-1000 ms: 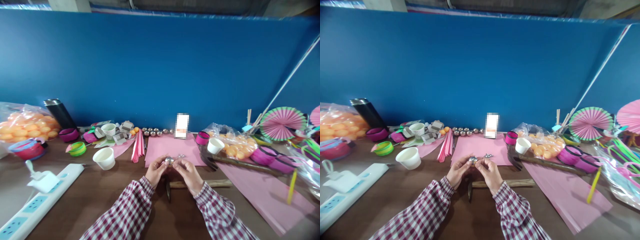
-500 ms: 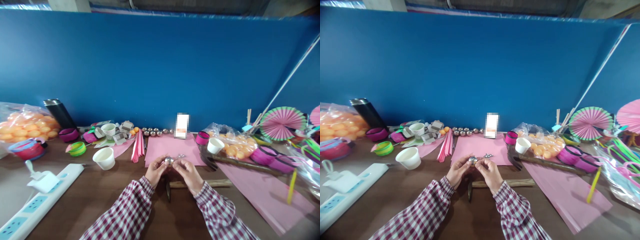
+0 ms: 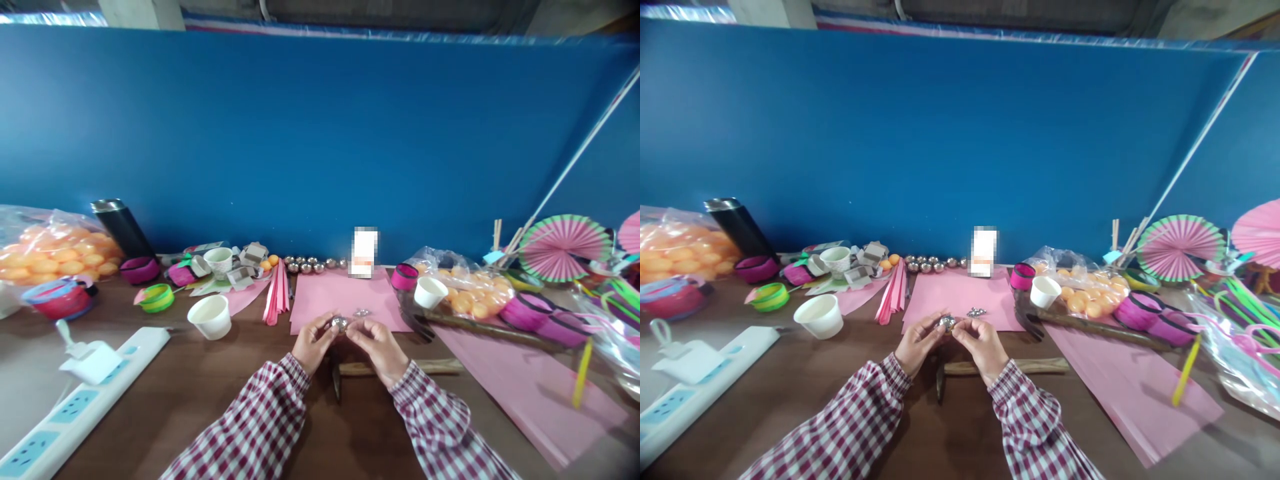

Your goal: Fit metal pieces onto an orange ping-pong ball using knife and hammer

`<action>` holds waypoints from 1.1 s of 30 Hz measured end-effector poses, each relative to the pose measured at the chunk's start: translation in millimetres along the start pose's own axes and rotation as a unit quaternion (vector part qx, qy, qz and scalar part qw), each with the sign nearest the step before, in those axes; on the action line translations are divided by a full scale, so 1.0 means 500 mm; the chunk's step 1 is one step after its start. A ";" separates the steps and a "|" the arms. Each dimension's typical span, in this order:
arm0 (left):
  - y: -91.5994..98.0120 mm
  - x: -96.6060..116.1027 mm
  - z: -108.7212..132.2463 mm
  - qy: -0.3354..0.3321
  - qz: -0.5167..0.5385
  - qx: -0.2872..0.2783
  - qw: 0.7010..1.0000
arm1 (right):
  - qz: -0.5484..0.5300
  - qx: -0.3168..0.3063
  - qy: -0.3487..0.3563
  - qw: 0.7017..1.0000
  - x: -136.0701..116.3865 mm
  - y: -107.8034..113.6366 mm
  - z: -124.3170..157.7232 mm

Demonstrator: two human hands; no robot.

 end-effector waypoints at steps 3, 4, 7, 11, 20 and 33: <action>-0.002 -0.001 0.000 0.016 0.017 0.003 1.000 | -0.006 0.022 0.012 1.000 0.008 0.002 -0.001; -0.003 -0.001 0.000 0.019 0.020 0.005 1.000 | -0.014 0.025 0.012 1.000 0.011 0.002 -0.002; -0.004 -0.003 0.000 0.015 0.020 0.012 1.000 | -0.046 0.008 0.007 0.999 0.015 0.001 -0.002; -0.004 -0.007 -0.002 0.009 0.015 0.010 1.000 | -0.055 0.007 0.007 0.998 0.016 0.000 -0.001; 0.008 -0.023 -0.006 -0.024 -0.054 0.008 0.998 | -0.051 0.020 -0.004 0.999 0.017 -0.001 -0.002; -0.007 -0.003 0.001 0.031 0.019 0.015 0.999 | -0.012 0.047 0.002 0.999 0.014 -0.004 -0.003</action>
Point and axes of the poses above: each hand's wrist, its own z-axis away from the middle knuckle, its own y-axis out of the back of the hand, x = y × z, the point moved 1 cm from there along -z, towards the middle knuckle, and after that the axes turned 6 degrees about -z, right-handed, at the moved point
